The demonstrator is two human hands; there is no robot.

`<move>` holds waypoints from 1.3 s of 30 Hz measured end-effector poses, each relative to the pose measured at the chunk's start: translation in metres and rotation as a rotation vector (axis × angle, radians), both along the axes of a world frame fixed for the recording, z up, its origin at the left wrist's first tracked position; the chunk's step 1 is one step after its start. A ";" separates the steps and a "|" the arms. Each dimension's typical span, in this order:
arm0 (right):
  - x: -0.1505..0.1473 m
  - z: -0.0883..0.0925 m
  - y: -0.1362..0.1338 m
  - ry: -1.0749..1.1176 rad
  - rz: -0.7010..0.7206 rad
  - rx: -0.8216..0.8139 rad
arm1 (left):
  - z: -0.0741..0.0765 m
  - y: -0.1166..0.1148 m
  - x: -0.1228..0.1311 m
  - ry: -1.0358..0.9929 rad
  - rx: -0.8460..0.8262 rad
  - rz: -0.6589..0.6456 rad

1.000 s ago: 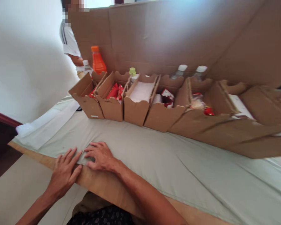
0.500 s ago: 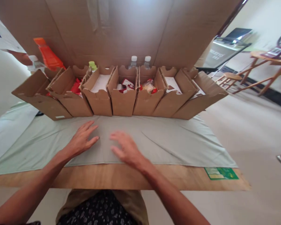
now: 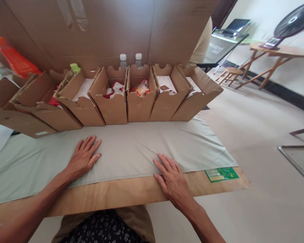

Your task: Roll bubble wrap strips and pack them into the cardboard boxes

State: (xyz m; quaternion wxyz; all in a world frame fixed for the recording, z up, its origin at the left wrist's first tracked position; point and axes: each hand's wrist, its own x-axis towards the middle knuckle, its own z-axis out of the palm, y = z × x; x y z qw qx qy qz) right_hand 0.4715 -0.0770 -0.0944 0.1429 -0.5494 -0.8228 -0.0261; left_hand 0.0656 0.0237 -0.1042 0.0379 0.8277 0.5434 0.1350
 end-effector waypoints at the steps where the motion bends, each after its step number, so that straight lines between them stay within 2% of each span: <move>1: 0.006 0.003 -0.005 0.009 -0.003 0.000 | 0.000 0.000 0.000 0.008 0.004 -0.001; 5: 0.017 0.016 -0.016 0.049 -0.025 0.028 | -0.004 -0.002 0.001 0.008 0.024 0.009; 10: 0.013 0.020 -0.002 0.110 -0.097 0.101 | -0.007 -0.010 -0.001 0.075 0.063 -0.025; 12: 0.011 0.019 0.003 0.101 -0.077 0.111 | -0.008 -0.015 -0.002 0.126 0.095 -0.038; 15: 0.012 0.020 0.004 0.110 -0.004 0.040 | -0.009 -0.021 -0.004 0.197 0.152 -0.045; 17: 0.018 0.028 0.003 0.162 0.000 -0.012 | -0.010 -0.024 -0.005 0.222 0.189 -0.049; 19: 0.028 0.043 0.008 0.235 -0.060 -0.017 | -0.011 -0.025 -0.005 0.234 0.220 -0.055; 23: 0.049 0.097 0.046 0.340 -0.265 0.082 | -0.010 -0.025 -0.005 0.233 0.250 -0.060; 26: 0.064 0.144 0.098 0.336 -0.423 0.148 | -0.009 -0.024 -0.006 0.222 0.237 -0.060; 29: 0.077 0.178 0.152 0.255 -0.544 0.068 | -0.009 -0.024 -0.006 0.190 0.202 -0.050; 32: 0.086 0.191 0.191 0.165 -0.616 -0.097 | -0.009 -0.024 -0.007 0.153 0.179 -0.046; 34: 0.089 0.192 0.202 0.133 -0.628 -0.149 | -0.009 -0.024 -0.007 0.142 0.177 -0.052; 39: 0.088 0.186 0.196 0.061 -0.660 -0.083 | -0.009 -0.024 -0.008 0.141 0.198 -0.062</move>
